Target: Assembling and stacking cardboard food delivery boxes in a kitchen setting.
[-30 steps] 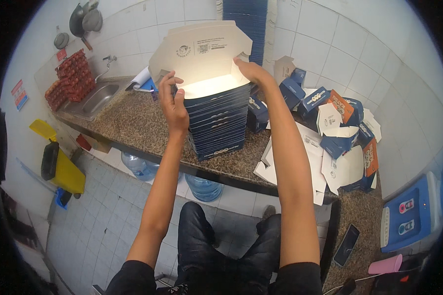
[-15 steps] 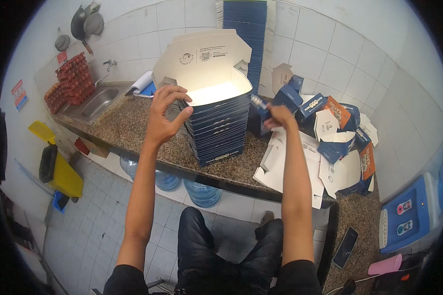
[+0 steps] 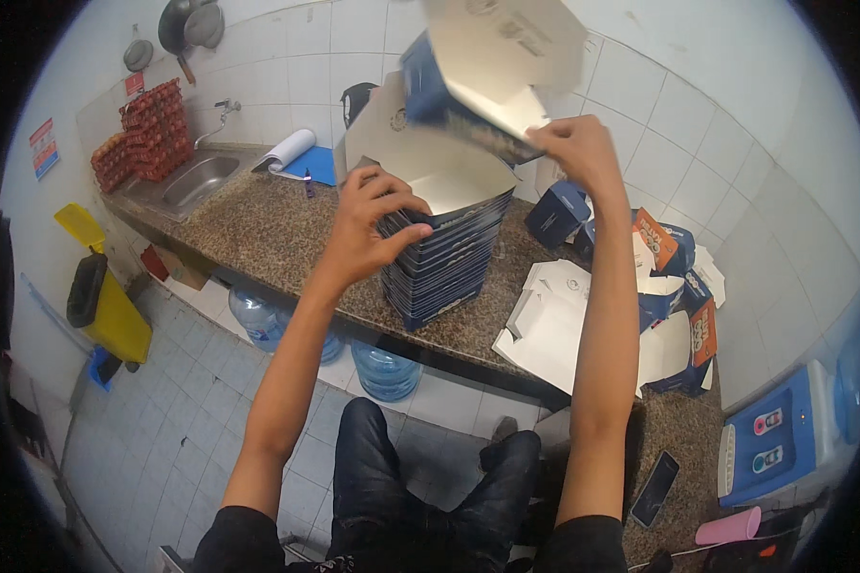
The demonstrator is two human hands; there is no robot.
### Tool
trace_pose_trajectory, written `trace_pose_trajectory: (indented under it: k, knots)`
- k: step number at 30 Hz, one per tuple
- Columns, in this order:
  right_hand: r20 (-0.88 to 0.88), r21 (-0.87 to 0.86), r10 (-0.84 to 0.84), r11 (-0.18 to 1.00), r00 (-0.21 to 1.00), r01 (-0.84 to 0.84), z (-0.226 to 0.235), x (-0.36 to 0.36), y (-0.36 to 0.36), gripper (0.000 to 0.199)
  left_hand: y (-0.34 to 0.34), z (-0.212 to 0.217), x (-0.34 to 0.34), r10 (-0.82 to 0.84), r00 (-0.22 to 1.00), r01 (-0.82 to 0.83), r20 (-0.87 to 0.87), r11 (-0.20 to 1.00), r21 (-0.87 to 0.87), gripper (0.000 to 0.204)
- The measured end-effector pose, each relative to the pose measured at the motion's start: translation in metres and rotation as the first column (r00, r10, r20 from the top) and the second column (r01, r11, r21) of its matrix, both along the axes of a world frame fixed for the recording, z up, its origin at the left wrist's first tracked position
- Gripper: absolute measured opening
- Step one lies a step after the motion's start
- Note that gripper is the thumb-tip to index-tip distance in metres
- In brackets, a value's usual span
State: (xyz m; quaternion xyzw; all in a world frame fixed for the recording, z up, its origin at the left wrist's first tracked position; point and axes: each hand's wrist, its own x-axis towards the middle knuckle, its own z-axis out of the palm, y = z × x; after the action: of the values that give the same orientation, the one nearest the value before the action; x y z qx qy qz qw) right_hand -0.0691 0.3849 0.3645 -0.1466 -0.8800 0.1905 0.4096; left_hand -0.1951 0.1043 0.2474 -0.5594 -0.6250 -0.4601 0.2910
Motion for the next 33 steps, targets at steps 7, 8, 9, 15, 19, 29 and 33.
trace_pose_trajectory:
  k: [7,8,9,15,19,29,33]
  knots:
    - [0.086,-0.031,0.149,0.989,0.985,-0.147,-0.010,-0.064,0.003,0.045,0.002,-0.005,0.000,0.024,0.999,-0.025,-0.031,0.999,-0.020,0.025]
    - [0.336,-0.033,0.251,0.966,0.908,-0.255,0.000,-0.067,-0.002,0.049,0.002,-0.008,-0.001,0.061,0.996,-0.058,-0.072,0.997,0.051,0.028]
    - [0.563,-0.063,0.325,0.933,0.760,-0.353,0.006,-0.069,-0.006,0.054,0.002,-0.009,-0.002,0.100,0.989,-0.086,-0.110,0.989,0.123,0.031]
    - [0.685,0.003,0.011,1.000,0.728,-0.018,0.016,-0.073,-0.035,0.052,-0.005,-0.001,0.003,0.104,0.993,-0.098,-0.054,0.989,0.113,0.040]
    - [0.607,0.199,-0.089,0.979,0.790,-0.043,0.001,-0.085,0.008,0.049,-0.004,0.004,0.009,0.136,0.988,-0.130,-0.076,0.988,0.080,0.036]
    - [0.470,0.360,-0.320,0.920,0.823,0.152,-0.015,-0.088,-0.013,0.053,0.001,0.010,0.005,0.030,0.991,-0.043,0.129,0.994,0.098,0.028]
    - [0.255,0.510,-0.279,0.852,0.926,0.117,-0.013,-0.064,-0.041,0.050,0.005,0.013,0.008,-0.014,0.983,0.004,0.182,0.998,0.059,0.027]
